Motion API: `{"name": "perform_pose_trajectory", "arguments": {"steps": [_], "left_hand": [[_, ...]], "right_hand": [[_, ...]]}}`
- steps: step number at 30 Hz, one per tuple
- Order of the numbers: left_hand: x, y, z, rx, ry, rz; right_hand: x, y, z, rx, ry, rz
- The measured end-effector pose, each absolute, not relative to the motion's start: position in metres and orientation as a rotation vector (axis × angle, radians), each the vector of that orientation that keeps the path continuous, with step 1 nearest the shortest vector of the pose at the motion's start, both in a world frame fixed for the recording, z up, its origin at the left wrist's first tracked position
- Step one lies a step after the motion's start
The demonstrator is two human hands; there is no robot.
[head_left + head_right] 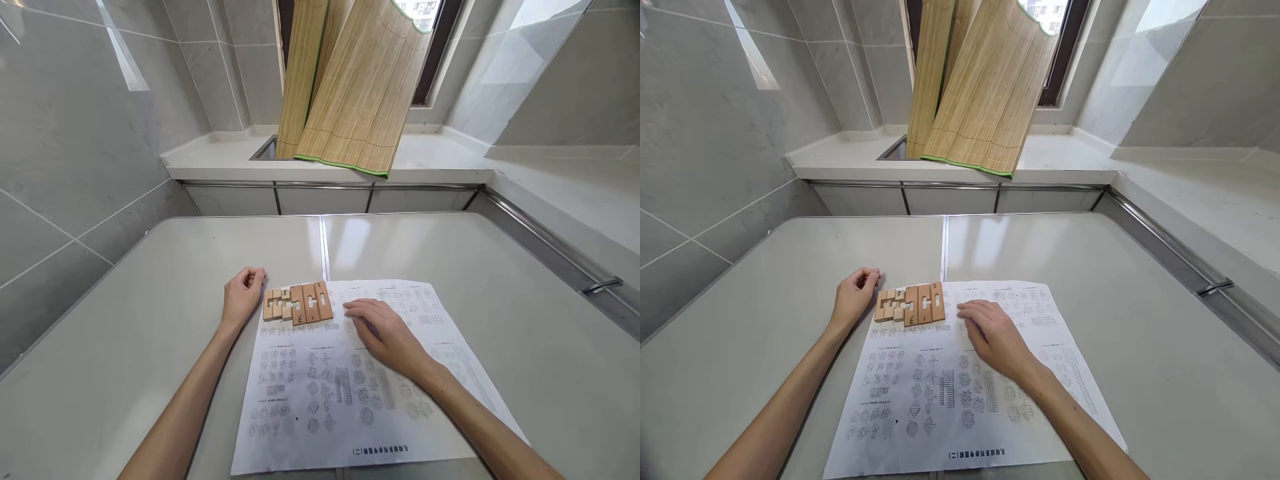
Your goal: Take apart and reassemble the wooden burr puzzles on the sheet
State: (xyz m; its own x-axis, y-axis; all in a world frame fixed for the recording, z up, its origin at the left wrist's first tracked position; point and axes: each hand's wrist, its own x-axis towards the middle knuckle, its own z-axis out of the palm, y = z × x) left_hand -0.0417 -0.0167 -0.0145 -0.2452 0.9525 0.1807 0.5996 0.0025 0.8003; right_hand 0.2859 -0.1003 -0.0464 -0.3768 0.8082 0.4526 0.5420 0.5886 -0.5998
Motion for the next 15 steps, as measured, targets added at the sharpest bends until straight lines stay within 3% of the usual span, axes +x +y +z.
{"name": "perform_pose_trajectory", "arguments": {"steps": [15], "left_hand": [[-0.0431,-0.0223,-0.0173,1.652,1.848,1.079]], "right_hand": [[0.2884,-0.0998,-0.0434,-1.088,-2.09,0.514]]}}
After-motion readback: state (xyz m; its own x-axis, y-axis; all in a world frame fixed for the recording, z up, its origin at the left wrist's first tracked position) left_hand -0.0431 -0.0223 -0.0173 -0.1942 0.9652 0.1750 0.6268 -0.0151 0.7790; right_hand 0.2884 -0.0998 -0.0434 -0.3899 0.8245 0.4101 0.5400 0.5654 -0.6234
